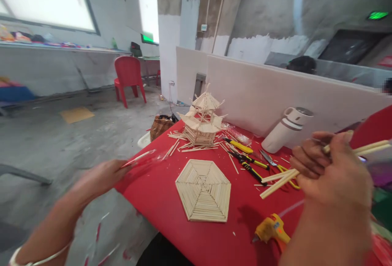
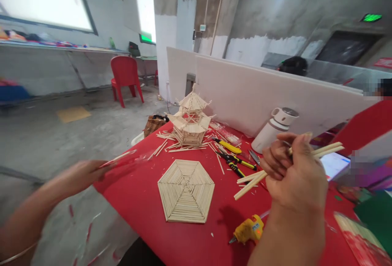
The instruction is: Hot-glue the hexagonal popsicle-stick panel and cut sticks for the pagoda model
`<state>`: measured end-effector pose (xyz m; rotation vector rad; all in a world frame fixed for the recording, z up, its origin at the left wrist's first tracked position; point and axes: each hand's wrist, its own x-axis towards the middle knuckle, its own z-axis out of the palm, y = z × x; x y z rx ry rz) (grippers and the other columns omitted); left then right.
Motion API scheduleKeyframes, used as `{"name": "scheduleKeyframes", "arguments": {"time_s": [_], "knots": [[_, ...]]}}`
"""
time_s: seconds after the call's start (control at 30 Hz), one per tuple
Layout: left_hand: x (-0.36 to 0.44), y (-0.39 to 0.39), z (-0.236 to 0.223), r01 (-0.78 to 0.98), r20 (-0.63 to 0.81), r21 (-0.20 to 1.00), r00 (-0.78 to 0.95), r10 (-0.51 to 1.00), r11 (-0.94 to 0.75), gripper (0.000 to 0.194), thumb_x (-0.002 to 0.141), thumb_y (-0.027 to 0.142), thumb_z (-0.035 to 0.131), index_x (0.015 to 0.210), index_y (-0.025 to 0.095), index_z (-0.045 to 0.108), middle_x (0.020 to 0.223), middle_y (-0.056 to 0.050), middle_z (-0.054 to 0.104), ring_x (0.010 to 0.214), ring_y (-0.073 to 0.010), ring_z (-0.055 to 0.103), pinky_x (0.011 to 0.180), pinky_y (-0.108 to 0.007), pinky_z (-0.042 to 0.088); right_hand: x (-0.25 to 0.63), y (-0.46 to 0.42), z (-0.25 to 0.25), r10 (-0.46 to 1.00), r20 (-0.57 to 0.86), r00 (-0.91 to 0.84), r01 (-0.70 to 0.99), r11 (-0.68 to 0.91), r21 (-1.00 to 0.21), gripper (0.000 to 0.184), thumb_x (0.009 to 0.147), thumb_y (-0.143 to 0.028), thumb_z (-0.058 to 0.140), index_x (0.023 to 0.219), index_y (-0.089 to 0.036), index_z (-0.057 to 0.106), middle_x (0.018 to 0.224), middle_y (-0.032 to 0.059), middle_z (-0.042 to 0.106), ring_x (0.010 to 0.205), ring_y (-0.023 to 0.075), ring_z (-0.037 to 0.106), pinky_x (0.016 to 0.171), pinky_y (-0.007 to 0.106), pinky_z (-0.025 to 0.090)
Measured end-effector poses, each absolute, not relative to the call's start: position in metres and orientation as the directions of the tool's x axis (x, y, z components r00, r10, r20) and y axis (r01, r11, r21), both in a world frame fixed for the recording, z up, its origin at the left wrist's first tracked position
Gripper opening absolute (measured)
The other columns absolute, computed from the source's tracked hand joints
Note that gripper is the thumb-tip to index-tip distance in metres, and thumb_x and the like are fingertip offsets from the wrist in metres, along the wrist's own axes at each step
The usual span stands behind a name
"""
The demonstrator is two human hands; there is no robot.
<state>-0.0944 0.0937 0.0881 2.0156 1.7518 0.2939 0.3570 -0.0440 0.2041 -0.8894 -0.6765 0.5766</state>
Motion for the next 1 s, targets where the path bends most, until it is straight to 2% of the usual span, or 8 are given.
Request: {"name": "scheduleKeyframes", "arguments": {"time_s": [0.1, 0.2, 0.3, 0.47, 0.57, 0.77, 0.87, 1.0], "knots": [[-0.142, 0.060, 0.106, 0.937, -0.310, 0.337, 0.014, 0.951, 0.095, 0.048, 0.081, 0.061, 0.046, 0.082, 0.022, 0.074, 0.074, -0.006, 0.074, 0.064, -0.0264, 0.066, 0.060, -0.031, 0.048, 0.347, -0.033, 0.200, 0.749, 0.265, 0.607, -0.217, 0.477, -0.852, 0.031, 0.082, -0.049, 0.070, 0.068, -0.022, 0.065, 0.039, -0.0074, 0.024, 0.033, 0.0056, 0.011, 0.037, 0.026, -0.007], [-0.144, 0.039, 0.128, 0.987, -0.086, 0.133, -0.081, 0.993, 0.092, 0.041, 0.084, 0.051, 0.048, 0.091, 0.019, 0.073, 0.101, -0.010, 0.074, 0.102, -0.0346, 0.066, 0.084, -0.037, 0.049, 0.336, -0.019, 0.197, 0.788, 0.262, 0.557, -0.264, 0.468, -0.843, 0.022, 0.087, -0.041, 0.065, 0.082, -0.020, 0.070, 0.038, -0.0082, 0.025, 0.034, 0.0065, 0.008, 0.038, 0.026, -0.006], [-0.090, 0.047, 0.129, 0.997, 0.006, 0.067, -0.041, 0.999, 0.040, 0.049, 0.096, 0.041, 0.030, 0.095, 0.011, 0.070, 0.106, -0.022, 0.071, 0.095, -0.0392, 0.067, 0.076, -0.044, 0.048, 0.322, -0.002, 0.194, 0.813, 0.262, 0.521, -0.336, 0.477, -0.812, 0.028, 0.091, -0.043, 0.059, 0.085, -0.018, 0.070, 0.040, -0.0091, 0.026, 0.035, 0.0063, 0.011, 0.036, 0.024, -0.001], [0.040, 0.106, 0.087, 0.933, -0.021, 0.258, 0.264, 0.964, -0.250, 0.022, 0.079, 0.039, 0.070, 0.085, 0.018, 0.072, 0.101, -0.015, 0.072, 0.098, -0.0326, 0.066, 0.079, -0.036, 0.047, 0.307, 0.022, 0.179, 0.809, 0.172, 0.562, -0.358, 0.425, -0.831, 0.053, 0.083, -0.067, 0.060, 0.061, -0.020, 0.051, 0.046, -0.0077, 0.039, 0.041, 0.0070, 0.039, 0.042, 0.021, 0.034], [0.080, 0.133, 0.070, 0.858, 0.057, 0.366, 0.364, 0.929, -0.359, 0.041, 0.064, 0.027, 0.083, 0.102, 0.017, 0.071, 0.116, -0.017, 0.067, 0.114, -0.0378, 0.058, 0.093, -0.044, 0.043, 0.308, 0.025, 0.158, 0.724, 0.198, 0.661, -0.146, 0.383, -0.912, 0.059, 0.083, -0.072, 0.053, 0.057, -0.019, 0.051, 0.049, -0.0050, 0.045, 0.041, 0.0063, 0.038, 0.039, 0.020, 0.028], [0.084, 0.123, 0.084, 0.572, 0.154, 0.671, 0.515, 0.843, -0.472, 0.035, 0.095, 0.035, 0.048, 0.118, 0.018, 0.067, 0.119, -0.013, 0.069, 0.112, -0.0270, 0.062, 0.094, -0.039, 0.048, 0.285, 0.030, 0.128, 0.865, 0.165, 0.473, -0.013, 0.194, -0.981, 0.056, 0.079, -0.074, 0.056, 0.065, -0.020, 0.058, 0.044, -0.0084, 0.038, 0.035, 0.0068, 0.032, 0.035, 0.021, 0.022], [0.082, 0.100, 0.096, 0.204, 0.155, 0.874, 0.742, 0.652, -0.441, 0.045, 0.088, 0.037, 0.060, 0.131, 0.021, 0.059, 0.115, -0.010, 0.071, 0.103, -0.0225, 0.067, 0.087, -0.035, 0.052, 0.262, 0.036, 0.132, 0.943, 0.236, 0.235, 0.126, 0.211, -0.969, 0.046, 0.083, -0.065, 0.061, 0.072, -0.020, 0.063, 0.048, -0.0063, 0.049, 0.038, 0.0081, 0.041, 0.038, 0.022, 0.031], [0.078, 0.090, 0.087, 0.021, 0.090, 0.982, 0.824, 0.560, -0.188, 0.028, 0.090, 0.040, 0.060, 0.096, 0.016, 0.072, 0.094, -0.010, 0.074, 0.094, -0.0225, 0.068, 0.090, -0.038, 0.051, 0.243, 0.038, 0.141, 0.942, 0.334, 0.033, 0.287, 0.311, -0.906, 0.031, 0.085, -0.048, 0.066, 0.073, -0.019, 0.067, 0.063, -0.0023, 0.059, 0.049, 0.0086, 0.049, 0.048, 0.023, 0.039]]}}
